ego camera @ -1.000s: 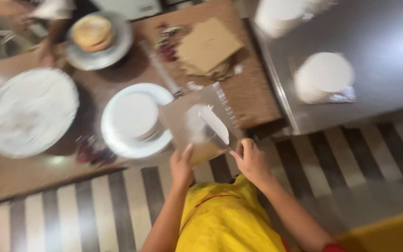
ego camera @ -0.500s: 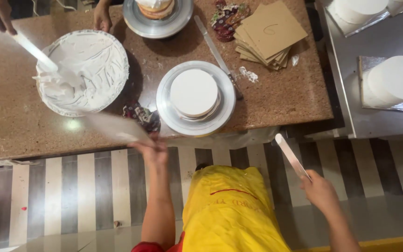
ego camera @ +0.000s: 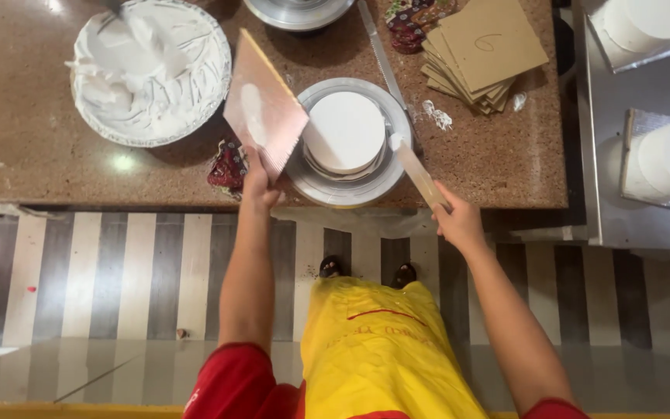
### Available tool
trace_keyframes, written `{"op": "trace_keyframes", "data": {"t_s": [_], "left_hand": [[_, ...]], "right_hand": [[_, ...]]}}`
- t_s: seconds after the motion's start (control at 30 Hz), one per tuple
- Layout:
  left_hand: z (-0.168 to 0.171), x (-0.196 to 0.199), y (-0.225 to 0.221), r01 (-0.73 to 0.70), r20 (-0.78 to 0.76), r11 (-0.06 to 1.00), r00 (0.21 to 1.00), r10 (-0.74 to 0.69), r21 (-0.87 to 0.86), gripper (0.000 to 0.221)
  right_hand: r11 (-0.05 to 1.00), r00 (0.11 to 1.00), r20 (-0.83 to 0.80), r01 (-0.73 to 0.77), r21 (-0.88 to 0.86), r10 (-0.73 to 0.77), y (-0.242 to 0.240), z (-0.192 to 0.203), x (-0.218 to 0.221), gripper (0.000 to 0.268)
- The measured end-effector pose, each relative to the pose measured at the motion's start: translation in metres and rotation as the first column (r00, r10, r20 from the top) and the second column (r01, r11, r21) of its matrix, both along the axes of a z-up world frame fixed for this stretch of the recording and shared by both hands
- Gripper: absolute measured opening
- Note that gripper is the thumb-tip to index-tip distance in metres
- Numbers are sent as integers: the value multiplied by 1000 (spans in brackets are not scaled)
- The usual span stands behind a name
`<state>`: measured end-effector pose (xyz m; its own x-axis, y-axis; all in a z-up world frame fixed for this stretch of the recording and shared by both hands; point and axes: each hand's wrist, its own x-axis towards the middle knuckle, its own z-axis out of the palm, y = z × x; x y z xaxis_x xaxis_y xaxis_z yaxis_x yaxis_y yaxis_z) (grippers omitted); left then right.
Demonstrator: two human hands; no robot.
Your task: Applying and smoothing white icing onto multiple small round cakes using a spatula.
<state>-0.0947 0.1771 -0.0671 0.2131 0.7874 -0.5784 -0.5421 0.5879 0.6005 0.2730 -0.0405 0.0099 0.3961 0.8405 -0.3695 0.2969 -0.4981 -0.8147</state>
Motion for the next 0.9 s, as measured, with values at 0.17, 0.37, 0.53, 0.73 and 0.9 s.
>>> {"op": "trace_keyframes", "data": {"t_s": [0.17,0.37,0.53,0.73,0.9], "left_hand": [[-62,65,-178,-216,193,974,955,225,-65,75],[-128,40,-229,-263,785,947,620,20,184,81],[-55,38,-165,-508,359,859,793,492,-56,105],[-44,71,-145,-460,290,886,841,456,-56,97],[1,78,-153,-469,221,873,845,487,-130,92]], "right_hand": [[995,994,-56,-93,-28,91,2,-22,9,55],[985,975,-165,-163,-61,151,-4,-22,5,54],[989,974,-214,-100,-107,76,-16,-33,0,54],[977,963,-239,-160,-137,124,-34,-32,-4,56],[973,848,-529,-153,-173,39,-66,-25,16,45]]}}
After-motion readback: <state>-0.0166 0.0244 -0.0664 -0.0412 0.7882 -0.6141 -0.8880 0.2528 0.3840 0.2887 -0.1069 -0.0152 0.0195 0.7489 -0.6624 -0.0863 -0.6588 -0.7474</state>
